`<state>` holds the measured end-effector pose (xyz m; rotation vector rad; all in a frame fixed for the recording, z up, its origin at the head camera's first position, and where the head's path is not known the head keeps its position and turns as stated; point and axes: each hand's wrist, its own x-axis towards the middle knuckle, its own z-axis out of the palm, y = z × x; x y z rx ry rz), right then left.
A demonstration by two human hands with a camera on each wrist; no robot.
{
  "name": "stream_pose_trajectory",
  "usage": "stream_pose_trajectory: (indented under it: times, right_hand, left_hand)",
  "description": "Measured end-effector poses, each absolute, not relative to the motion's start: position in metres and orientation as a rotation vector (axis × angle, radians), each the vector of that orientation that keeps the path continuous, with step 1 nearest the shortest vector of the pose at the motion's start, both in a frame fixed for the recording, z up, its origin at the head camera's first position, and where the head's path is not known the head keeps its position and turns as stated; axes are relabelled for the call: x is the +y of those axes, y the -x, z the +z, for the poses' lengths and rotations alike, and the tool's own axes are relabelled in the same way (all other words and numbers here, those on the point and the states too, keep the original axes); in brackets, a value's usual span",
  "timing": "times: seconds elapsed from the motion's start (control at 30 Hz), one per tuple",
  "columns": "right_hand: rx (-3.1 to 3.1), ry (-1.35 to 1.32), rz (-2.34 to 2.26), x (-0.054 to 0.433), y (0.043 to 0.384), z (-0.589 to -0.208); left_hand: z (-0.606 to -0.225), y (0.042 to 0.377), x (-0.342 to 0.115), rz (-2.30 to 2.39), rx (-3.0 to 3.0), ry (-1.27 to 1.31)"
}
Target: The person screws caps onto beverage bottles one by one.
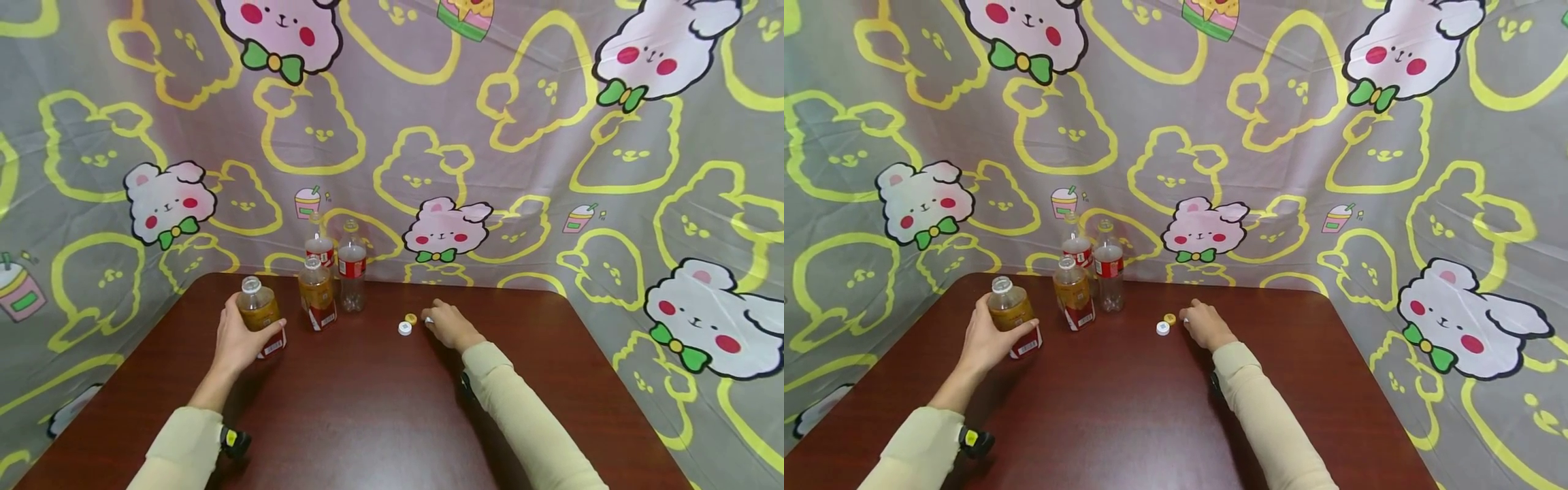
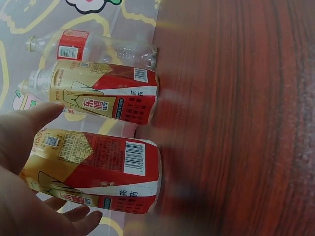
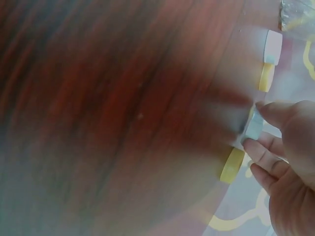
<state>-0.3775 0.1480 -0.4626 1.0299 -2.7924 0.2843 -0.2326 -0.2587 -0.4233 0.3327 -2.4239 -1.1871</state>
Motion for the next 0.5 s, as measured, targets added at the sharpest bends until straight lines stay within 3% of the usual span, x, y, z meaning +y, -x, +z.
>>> stream_pose_trajectory:
  times: [0.5]
  right_hand:
    - [-2.711,-1.122,0.387,0.1546,0.3801,-0.4652]
  left_hand:
    - [-0.4261,0.2352,-0.2616,-1.261,-2.402,-0.354]
